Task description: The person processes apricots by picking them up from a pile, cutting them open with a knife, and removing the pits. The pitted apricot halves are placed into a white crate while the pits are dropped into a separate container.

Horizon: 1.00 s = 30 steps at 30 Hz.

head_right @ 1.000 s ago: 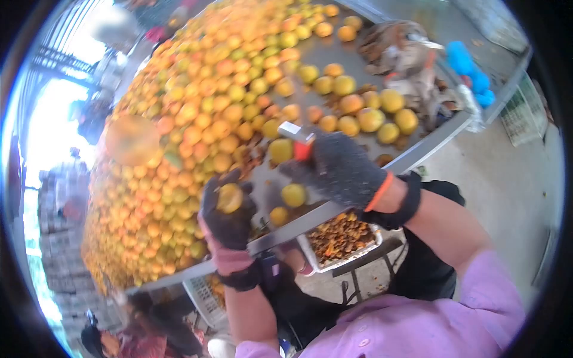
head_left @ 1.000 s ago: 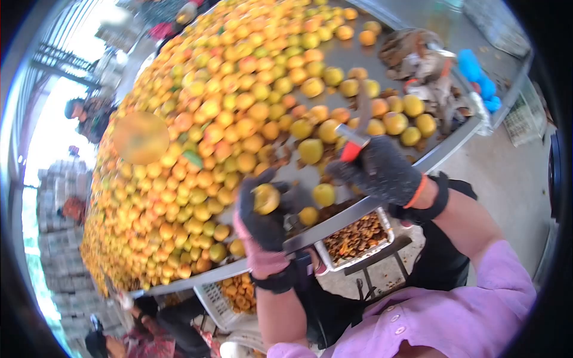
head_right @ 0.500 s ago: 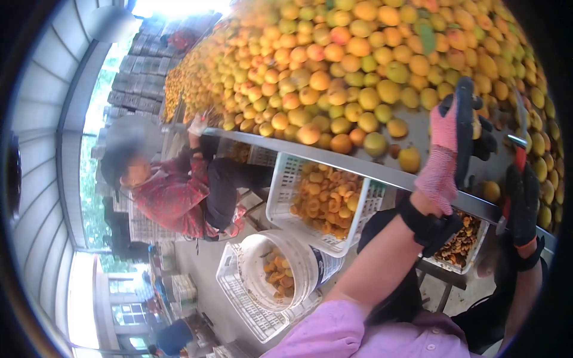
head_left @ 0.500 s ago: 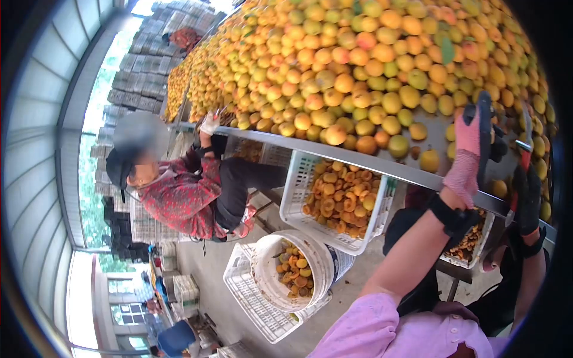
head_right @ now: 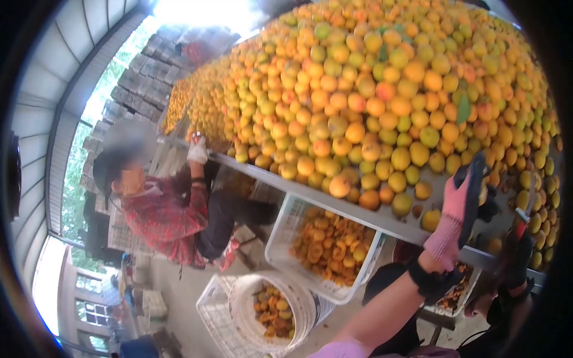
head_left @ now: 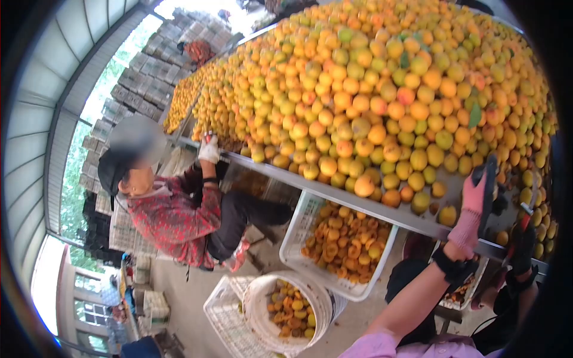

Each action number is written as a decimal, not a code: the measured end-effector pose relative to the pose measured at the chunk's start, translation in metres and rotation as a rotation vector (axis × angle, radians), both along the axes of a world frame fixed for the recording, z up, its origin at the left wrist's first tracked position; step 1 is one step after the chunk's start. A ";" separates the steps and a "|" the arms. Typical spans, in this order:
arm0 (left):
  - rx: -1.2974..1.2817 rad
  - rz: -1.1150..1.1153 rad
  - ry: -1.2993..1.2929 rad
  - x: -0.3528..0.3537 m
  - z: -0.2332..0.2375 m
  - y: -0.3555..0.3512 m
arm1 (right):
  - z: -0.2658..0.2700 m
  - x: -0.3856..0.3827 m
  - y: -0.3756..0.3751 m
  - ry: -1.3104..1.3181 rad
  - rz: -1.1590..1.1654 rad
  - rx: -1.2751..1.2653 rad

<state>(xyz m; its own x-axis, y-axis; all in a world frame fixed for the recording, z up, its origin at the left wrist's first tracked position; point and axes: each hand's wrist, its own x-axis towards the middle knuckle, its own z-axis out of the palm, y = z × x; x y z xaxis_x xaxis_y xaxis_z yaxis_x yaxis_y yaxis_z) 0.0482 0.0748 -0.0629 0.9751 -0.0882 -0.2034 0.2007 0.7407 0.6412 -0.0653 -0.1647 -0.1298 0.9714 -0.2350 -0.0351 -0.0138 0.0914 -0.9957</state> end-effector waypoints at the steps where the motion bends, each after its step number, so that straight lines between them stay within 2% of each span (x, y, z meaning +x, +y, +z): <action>1: -0.054 -0.040 0.104 -0.011 0.025 0.020 | -0.001 -0.001 0.002 -0.019 -0.010 0.028; 3: -0.063 -0.140 0.126 -0.016 0.035 0.038 | 0.006 0.000 0.009 -0.055 -0.039 0.058; 5: 0.006 -0.193 0.143 -0.026 0.065 0.052 | 0.029 -0.004 0.025 0.129 0.066 0.202; 6: 0.011 -0.203 0.134 -0.028 0.068 0.053 | 0.032 -0.005 0.030 0.126 0.051 0.197; 8: 0.005 -0.214 0.130 -0.031 0.076 0.054 | 0.033 -0.004 0.040 -0.148 0.012 -0.456; 9: 0.028 -0.213 0.151 -0.032 0.083 0.055 | 0.043 -0.004 0.043 -0.142 0.013 -0.464; 10: 0.052 -0.209 0.173 -0.032 0.086 0.054 | 0.053 -0.002 0.045 -0.172 0.058 -0.592; 11: 0.047 -0.207 0.181 -0.031 0.078 0.051 | 0.058 -0.002 0.044 -0.200 0.107 -0.717; 12: 0.037 -0.164 0.119 -0.028 0.066 0.045 | 0.060 -0.003 0.041 -0.193 0.112 -0.719; 14: 0.056 -0.075 0.059 -0.025 0.056 0.032 | 0.062 -0.005 0.034 -0.708 0.080 -1.593; 15: 0.053 -0.069 0.070 -0.026 0.070 0.035 | 0.061 -0.005 0.030 -0.705 0.094 -1.591; 17: 0.163 -0.219 0.135 -0.028 0.097 0.043 | 0.054 -0.005 0.021 -0.567 0.134 -1.435; 19: 0.113 -0.125 0.165 -0.027 0.086 0.030 | 0.043 -0.009 0.015 -0.416 0.197 -1.272; 21: -0.024 -0.055 0.030 -0.020 0.066 0.017 | 0.038 -0.011 0.015 -0.332 0.246 -1.179; 23: -0.018 -0.035 0.046 -0.015 0.059 0.013 | 0.039 -0.013 0.014 -0.310 0.300 -1.110; 25: 0.153 -0.005 0.050 -0.015 0.072 0.011 | 0.040 -0.014 0.014 -0.289 0.332 -1.052; 26: 0.130 0.069 0.000 -0.014 0.066 0.004 | 0.041 -0.015 0.014 -0.282 0.341 -1.026; 30: 0.140 0.011 0.035 -0.018 0.083 0.012 | 0.045 -0.016 0.013 -0.242 0.379 -0.913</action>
